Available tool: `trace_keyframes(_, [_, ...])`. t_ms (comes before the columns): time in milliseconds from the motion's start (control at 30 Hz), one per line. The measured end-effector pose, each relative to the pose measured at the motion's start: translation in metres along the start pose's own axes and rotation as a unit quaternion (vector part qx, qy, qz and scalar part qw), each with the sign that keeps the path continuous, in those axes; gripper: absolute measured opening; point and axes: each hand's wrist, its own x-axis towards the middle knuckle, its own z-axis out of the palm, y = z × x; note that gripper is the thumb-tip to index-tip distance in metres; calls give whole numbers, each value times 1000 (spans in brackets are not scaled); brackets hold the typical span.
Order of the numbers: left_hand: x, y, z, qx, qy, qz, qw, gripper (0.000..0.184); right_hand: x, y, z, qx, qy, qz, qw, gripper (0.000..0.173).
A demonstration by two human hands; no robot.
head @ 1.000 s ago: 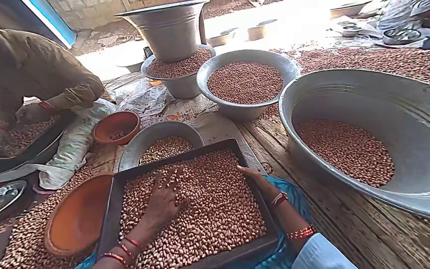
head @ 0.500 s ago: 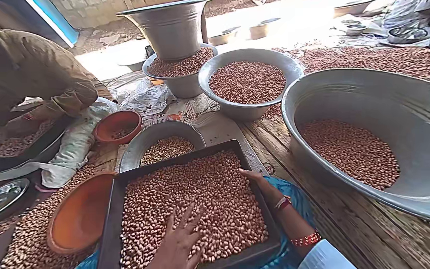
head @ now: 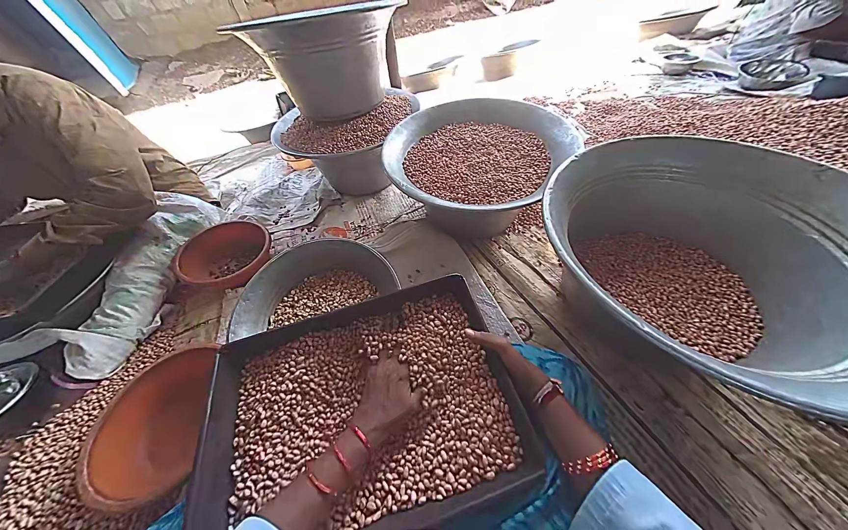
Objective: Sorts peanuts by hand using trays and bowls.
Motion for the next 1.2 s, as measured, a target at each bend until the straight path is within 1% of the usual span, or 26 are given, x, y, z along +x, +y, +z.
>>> trace_keyframes(67, [-19,9,12,-28,-4,63,998,58,-1,1,0,0,-2,5,1000,23])
trace_keyframes(133, [-43,1,16,-13,-35,113,993,52,-1,1,0,-2,3,8,1000,23])
trace_keyframes(167, [-56,-7,15,-2,-54,122,991,50,-1,1,1,-6,6,9,1000,23])
trace_keyframes(200, [-69,-17,10,15,-84,114,990,50,-1,0,0,-5,4,8,1000,23])
trace_keyframes(300, [-103,-44,-18,42,-188,31,981,48,1,-1,1,6,-8,5,1000,24])
trace_keyframes(367, [-113,-60,-41,55,-213,-16,975,42,2,-1,0,12,-15,-2,1000,25])
trace_keyframes(400, [-115,-64,-51,55,-192,-32,979,38,2,-1,0,15,-18,-3,1000,25])
trace_keyframes(433, [-115,-67,-58,45,-138,-36,989,33,2,-2,1,17,-20,-2,1000,25])
trace_keyframes(500, [-108,-69,-55,3,34,-8,999,22,1,-2,2,20,-20,3,1000,25])
trace_keyframes(533, [-98,-67,-47,-13,125,21,992,16,1,-2,1,17,-18,3,1000,24])
trace_keyframes(567, [-88,-63,-38,-25,187,41,981,13,0,-2,1,16,-16,1,1000,24])
trace_keyframes(633, [-67,-50,-22,-34,247,64,966,12,0,-1,1,15,-19,-3,1000,24])
trace_keyframes(733, [-41,-40,2,11,286,90,954,9,1,1,0,26,-26,-14,999,23])
trace_keyframes(800, [-30,-37,10,45,288,93,952,7,2,2,-1,31,-30,-19,999,23])
trace_keyframes(933, [-23,-38,17,91,315,114,938,6,4,3,-3,35,-37,-20,999,23])
trace_keyframes(1067, [-22,-39,26,133,349,149,915,12,4,2,-2,23,-31,-15,999,22])
trace_keyframes(1133, [-22,-40,30,122,346,155,917,15,4,3,-3,30,-37,-13,999,23])
trace_keyframes(1167, [-23,-41,30,91,339,149,925,16,4,3,-3,34,-41,-13,999,23])
trace_keyframes(1200, [-24,-43,26,28,319,130,939,16,4,3,-2,40,-42,-12,998,23])
